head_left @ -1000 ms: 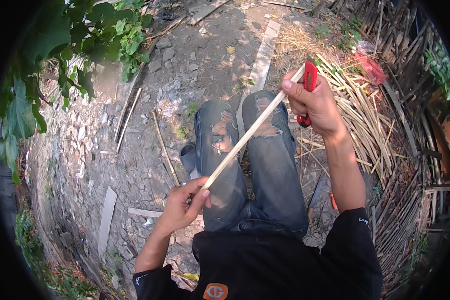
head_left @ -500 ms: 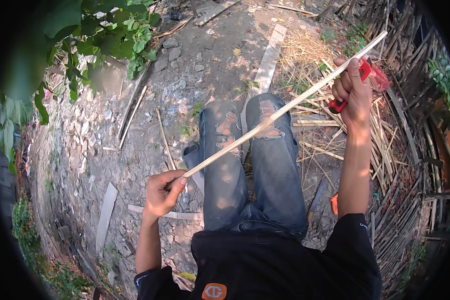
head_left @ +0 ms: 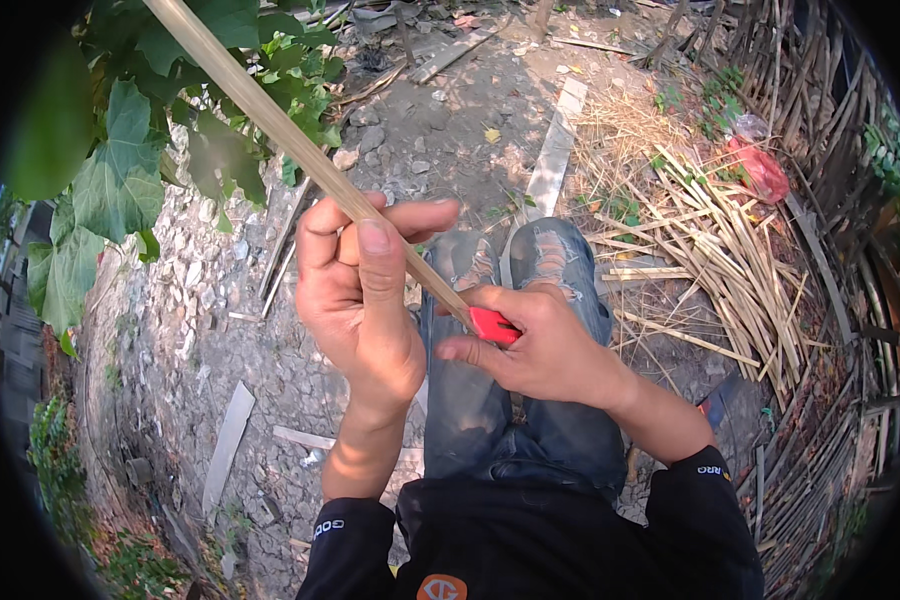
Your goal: The person sits on the ground and uses a red utility knife to shave the surface of a thin bamboo stick. They rotate the stick and scrape off the outer layer, then switch to a machete to further refine the bamboo.
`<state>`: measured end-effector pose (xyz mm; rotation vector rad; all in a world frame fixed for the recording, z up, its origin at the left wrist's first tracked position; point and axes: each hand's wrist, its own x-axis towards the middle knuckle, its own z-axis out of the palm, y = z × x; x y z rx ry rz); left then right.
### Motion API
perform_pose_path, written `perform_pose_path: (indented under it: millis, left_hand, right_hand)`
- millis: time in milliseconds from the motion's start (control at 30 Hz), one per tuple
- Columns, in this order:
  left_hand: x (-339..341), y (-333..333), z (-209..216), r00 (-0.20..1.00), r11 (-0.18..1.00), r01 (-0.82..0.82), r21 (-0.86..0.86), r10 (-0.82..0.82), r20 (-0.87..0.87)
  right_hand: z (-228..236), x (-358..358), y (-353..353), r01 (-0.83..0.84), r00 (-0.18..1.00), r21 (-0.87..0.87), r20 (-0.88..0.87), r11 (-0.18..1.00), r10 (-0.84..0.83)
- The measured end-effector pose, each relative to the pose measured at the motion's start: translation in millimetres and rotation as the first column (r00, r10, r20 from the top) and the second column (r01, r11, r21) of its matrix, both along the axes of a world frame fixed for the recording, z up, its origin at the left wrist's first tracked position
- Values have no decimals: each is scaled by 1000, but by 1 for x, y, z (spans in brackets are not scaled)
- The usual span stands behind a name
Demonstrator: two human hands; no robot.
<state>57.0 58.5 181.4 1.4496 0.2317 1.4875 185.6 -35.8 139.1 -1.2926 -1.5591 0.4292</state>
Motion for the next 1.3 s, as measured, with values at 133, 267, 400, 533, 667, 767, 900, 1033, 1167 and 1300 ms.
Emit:
perform_pose_path:
  millis: [133, 267, 400, 533, 667, 767, 900, 1033, 1167, 1300]
  left_hand:
    - [-3, 7, -10, 967, 958, -183, 222, 216, -132]
    - [-64, 36, 0, 677, 437, -481, 760, 736, 6]
    - [-92, 45, 19, 360, 144, -141, 979, 929, -85]
    - [-106, 61, -17, 379, 407, 18, 913, 842, -383]
    - [-106, 43, -73, 588, 605, 147, 783, 583, -561]
    - [-93, 24, -95, 643, 652, 229, 723, 456, -615]
    - [-76, 16, -97, 686, 690, 215, 691, 397, -610]
    - [-71, 17, -94, 732, 707, 183, 684, 366, -575]
    - [-69, 19, -93, 737, 709, 144, 691, 389, -553]
    - [-71, 20, -89, 741, 660, 82, 747, 460, -488]
  right_hand:
    - [0, 37, -8, 164, 965, -1, 207, 987, -160]
    - [25, 77, -30, 402, 816, -16, 460, 916, -350]
    - [38, 115, -68, 529, 683, -84, 633, 844, -365]
    - [23, 150, -88, 529, 686, -190, 669, 827, -285]
    - [-12, 206, -114, 589, 736, -349, 603, 729, -307]
    - [-65, 259, -137, 597, 775, -447, 535, 667, -335]
    - [-121, 291, -167, 462, 887, -547, 280, 699, -367]
    - [-136, 273, -175, 486, 862, -658, 253, 575, -440]
    - [-145, 270, -188, 698, 715, -529, 555, 483, -425]
    - [-120, 253, -189, 754, 590, -343, 729, 561, -347]
